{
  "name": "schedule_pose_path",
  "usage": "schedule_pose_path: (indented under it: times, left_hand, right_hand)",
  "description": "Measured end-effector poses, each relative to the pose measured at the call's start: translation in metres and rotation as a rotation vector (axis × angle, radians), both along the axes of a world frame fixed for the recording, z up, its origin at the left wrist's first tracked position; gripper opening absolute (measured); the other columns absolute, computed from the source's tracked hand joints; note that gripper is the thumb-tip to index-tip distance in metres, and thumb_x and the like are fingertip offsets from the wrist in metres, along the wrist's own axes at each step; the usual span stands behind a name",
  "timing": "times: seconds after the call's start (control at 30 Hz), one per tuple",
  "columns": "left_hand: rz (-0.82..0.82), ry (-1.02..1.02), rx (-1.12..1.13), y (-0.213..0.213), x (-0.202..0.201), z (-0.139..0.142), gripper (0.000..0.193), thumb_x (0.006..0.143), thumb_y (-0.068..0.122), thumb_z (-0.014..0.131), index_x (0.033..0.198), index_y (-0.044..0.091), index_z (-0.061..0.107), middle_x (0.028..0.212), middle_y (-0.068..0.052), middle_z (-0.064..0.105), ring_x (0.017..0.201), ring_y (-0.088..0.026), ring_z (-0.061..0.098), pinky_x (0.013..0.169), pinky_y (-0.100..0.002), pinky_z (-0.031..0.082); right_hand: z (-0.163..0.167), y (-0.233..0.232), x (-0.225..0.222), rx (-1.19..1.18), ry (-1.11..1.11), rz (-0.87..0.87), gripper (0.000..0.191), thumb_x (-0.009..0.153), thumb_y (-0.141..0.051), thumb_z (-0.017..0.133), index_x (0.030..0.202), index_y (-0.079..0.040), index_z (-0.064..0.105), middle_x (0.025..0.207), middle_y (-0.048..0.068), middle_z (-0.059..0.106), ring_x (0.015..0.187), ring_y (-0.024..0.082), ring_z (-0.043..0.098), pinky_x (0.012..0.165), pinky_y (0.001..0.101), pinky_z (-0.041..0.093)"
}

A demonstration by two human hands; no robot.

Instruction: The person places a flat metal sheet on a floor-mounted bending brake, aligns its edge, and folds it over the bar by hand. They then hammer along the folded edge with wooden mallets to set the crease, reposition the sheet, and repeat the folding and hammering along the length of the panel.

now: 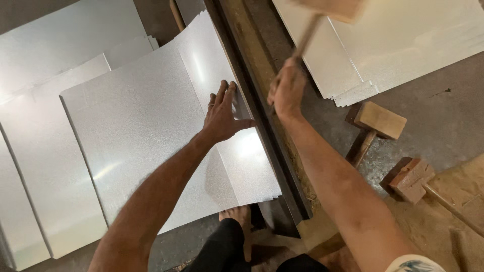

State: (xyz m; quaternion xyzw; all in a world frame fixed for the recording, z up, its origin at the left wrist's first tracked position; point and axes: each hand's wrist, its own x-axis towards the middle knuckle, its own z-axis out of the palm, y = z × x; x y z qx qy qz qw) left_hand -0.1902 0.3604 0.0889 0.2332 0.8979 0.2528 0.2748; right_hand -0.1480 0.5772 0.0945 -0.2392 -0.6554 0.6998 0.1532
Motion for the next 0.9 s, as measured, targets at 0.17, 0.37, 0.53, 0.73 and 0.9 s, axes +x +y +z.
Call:
schedule_pose_path:
  times: [0.17,0.37,0.53,0.73,0.9]
  left_hand:
    - [-0.069,0.037,0.04,0.004,-0.007,0.005,0.14,0.067,0.065,0.088,0.162,0.01,0.001,0.169,-0.02,-0.007,0.155,-0.045,-0.005,0.125,-0.062,0.007]
    - [-0.084,0.026,0.048,0.002,-0.005,0.01,0.14,0.069,0.063,0.088,0.162,0.01,-0.003,0.17,-0.019,-0.01,0.156,-0.044,-0.006,0.125,-0.062,0.008]
    - [-0.025,-0.082,-0.039,0.002,-0.007,0.008,0.139,0.067,0.063,0.086,0.163,0.016,-0.002,0.172,-0.015,-0.011,0.154,-0.046,-0.009,0.124,-0.063,0.011]
    - [-0.089,0.037,0.062,0.0,-0.007,0.004,0.142,0.067,0.066,0.088,0.162,0.013,-0.002,0.17,-0.019,-0.01,0.155,-0.049,-0.004,0.122,-0.068,0.013]
    - [-0.072,-0.043,-0.062,-0.001,-0.008,0.003,0.144,0.06,0.065,0.088,0.163,0.018,-0.001,0.172,-0.014,-0.009,0.153,-0.053,0.0,0.116,-0.071,0.024]
  right_hand:
    - [0.0,0.005,-0.019,-0.187,-0.244,-0.021,0.051,0.106,-0.06,0.04,0.079,-0.017,0.046,0.057,-0.005,0.043,0.042,0.008,0.036,0.037,0.0313,0.035]
    - [-0.016,0.014,-0.035,0.013,-0.453,0.453,0.049,0.103,-0.06,0.04,0.081,-0.016,0.049,0.059,-0.004,0.044,0.045,0.009,0.041,0.042,0.0338,0.04]
    - [-0.026,0.007,-0.054,-0.568,-0.112,-0.047,0.046,0.106,-0.056,0.039,0.085,-0.016,0.046,0.062,-0.003,0.042,0.047,0.011,0.037,0.044,0.0318,0.036]
    - [0.002,0.026,-0.076,-0.277,-0.338,0.184,0.048,0.105,-0.057,0.041,0.077,-0.018,0.046,0.055,-0.006,0.04,0.042,0.009,0.033,0.039,0.0297,0.03]
    - [0.002,0.046,-0.035,-0.436,0.14,-0.411,0.046,0.109,-0.053,0.041,0.08,-0.018,0.042,0.058,-0.005,0.041,0.044,0.009,0.036,0.039,0.0306,0.034]
